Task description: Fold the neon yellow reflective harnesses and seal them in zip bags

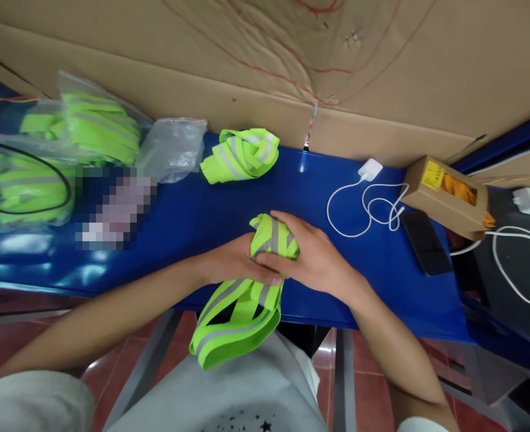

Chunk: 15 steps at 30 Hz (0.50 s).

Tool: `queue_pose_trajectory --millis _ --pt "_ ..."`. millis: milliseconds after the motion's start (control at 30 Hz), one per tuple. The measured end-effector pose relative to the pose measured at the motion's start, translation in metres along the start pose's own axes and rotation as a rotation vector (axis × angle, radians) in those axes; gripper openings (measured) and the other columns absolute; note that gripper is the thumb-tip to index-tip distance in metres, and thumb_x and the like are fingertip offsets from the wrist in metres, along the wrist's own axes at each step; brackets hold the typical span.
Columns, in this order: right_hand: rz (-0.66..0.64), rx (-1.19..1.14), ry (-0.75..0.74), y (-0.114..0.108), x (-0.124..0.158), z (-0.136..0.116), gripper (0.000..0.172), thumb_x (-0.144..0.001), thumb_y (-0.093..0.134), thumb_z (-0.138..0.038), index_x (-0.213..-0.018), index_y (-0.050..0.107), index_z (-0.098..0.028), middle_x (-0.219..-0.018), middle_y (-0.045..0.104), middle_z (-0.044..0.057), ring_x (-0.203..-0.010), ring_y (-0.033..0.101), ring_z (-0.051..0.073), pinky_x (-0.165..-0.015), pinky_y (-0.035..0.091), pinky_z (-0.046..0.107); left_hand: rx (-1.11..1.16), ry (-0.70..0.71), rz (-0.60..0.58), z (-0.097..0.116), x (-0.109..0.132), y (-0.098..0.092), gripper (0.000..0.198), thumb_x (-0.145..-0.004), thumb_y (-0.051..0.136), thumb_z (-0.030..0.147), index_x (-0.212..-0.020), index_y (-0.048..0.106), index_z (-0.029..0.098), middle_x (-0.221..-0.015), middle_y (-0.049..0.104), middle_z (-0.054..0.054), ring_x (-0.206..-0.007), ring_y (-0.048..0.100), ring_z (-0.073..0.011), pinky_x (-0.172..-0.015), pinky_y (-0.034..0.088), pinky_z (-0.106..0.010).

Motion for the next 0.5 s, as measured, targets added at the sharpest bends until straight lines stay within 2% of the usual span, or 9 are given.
queue_pose_trajectory --millis 100,200,367,433,500 --pt "-0.011 -0.065 0.077 0.010 -0.004 0.007 0.059 -0.087 0.076 -0.052 -0.138 0.058 -0.029 -0.114 0.075 0.003 -0.085 0.072 0.022 -0.074 0.058 0.034 0.099 -0.037 0.094 -0.007 -0.002 -0.006 0.028 -0.063 0.089 0.012 -0.087 0.074 0.013 -0.076 0.073 0.000 -0.068 0.067 -0.0122 -0.069 0.056 -0.025" --pt "0.052 -0.066 0.048 0.009 -0.006 0.007 0.052 -0.087 0.077 -0.053 -0.131 0.061 -0.030 -0.107 0.075 0.001 -0.080 0.070 0.020 -0.070 0.055 0.032 0.238 -0.116 0.179 -0.020 -0.002 -0.010 0.031 -0.061 0.090 0.014 -0.087 0.074 0.012 -0.077 0.075 -0.004 -0.068 0.070 -0.0154 -0.069 0.058 -0.028" --pt "0.276 0.030 0.017 -0.013 -0.002 0.002 0.050 -0.089 0.073 -0.056 -0.130 0.064 -0.029 -0.113 0.074 0.004 -0.084 0.071 0.023 -0.072 0.055 0.034 0.439 -0.145 0.075 -0.025 -0.001 0.005 0.032 -0.070 0.089 0.022 -0.097 0.075 0.013 -0.092 0.078 -0.010 -0.084 0.075 -0.0211 -0.079 0.061 -0.033" --pt "0.299 0.004 0.027 -0.016 -0.001 0.001 0.047 -0.089 0.074 -0.055 -0.127 0.067 -0.028 -0.107 0.075 0.003 -0.077 0.069 0.021 -0.068 0.054 0.032 0.400 -0.162 0.055 -0.026 0.000 0.009 0.030 -0.071 0.090 0.025 -0.095 0.076 0.013 -0.092 0.078 -0.009 -0.084 0.075 -0.0205 -0.078 0.061 -0.033" --pt "0.270 -0.064 0.052 -0.015 0.000 0.004 0.041 -0.089 0.074 -0.056 -0.119 0.071 -0.027 -0.097 0.075 0.001 -0.071 0.067 0.018 -0.064 0.052 0.031 0.298 -0.182 0.055 -0.026 0.002 0.008 0.027 -0.072 0.090 0.027 -0.090 0.076 0.012 -0.087 0.077 -0.008 -0.078 0.073 -0.0176 -0.073 0.060 -0.030"
Point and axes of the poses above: each hand's wrist, its own x-axis away from the middle knuckle, its own y-axis out of the palm, z = x × y, the point moved 8 cm from there along -x, towards the middle knuckle
